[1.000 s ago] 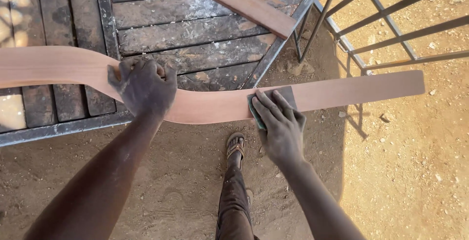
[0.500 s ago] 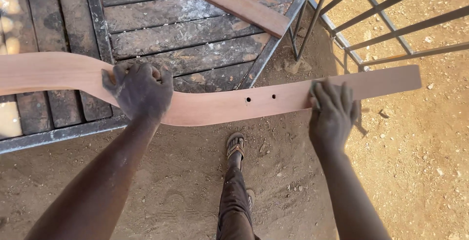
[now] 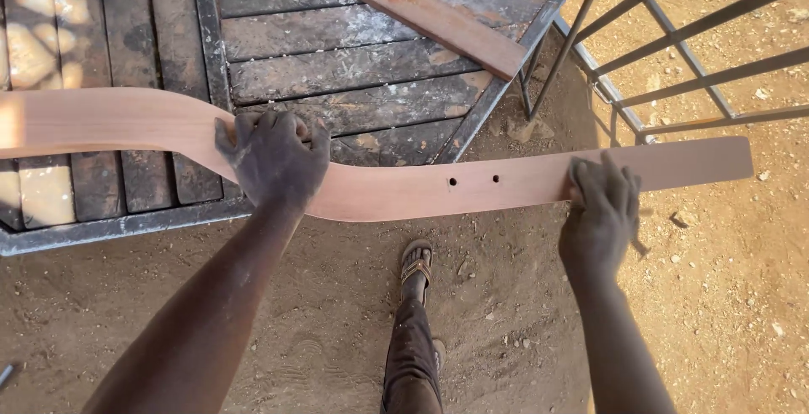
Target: Sanding a curved wooden component using a piece of sandpaper on a metal workbench
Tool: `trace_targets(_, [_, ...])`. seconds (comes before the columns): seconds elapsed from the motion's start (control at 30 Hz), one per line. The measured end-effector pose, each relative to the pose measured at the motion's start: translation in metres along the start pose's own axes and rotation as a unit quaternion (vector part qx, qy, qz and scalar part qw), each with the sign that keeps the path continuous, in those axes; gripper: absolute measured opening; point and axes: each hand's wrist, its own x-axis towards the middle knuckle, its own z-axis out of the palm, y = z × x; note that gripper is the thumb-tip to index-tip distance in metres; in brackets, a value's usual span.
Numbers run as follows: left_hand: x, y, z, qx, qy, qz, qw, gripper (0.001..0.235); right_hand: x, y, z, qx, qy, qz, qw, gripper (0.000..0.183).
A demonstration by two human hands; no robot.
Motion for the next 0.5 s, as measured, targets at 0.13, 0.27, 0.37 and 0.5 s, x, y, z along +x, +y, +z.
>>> trace_targets(0.13, [-0.001, 0.001, -0.001, -0.010, 0.004, 0.001, 1.000, 0.031, -0.018, -0.046, 0.036, -0.032, 0.005, 0.014, 0.999, 0.033])
trace_targets(0.27, [0.000, 0.001, 0.003, -0.013, 0.021, -0.003, 1.000, 0.032, -0.017, -0.151, 0.021, 0.057, -0.052, -0.078, 0.994, 0.038])
trace_targets(0.37, [-0.004, -0.002, 0.003, -0.020, 0.012, -0.003, 1.000, 0.031, -0.017, -0.116, 0.004, 0.064, -0.078, -0.142, 0.985, 0.041])
trace_targets(0.5, [0.000, 0.001, 0.003, -0.016, 0.025, -0.006, 1.000, 0.031, -0.010, -0.012, -0.003, 0.005, -0.018, -0.069, 0.997, 0.037])
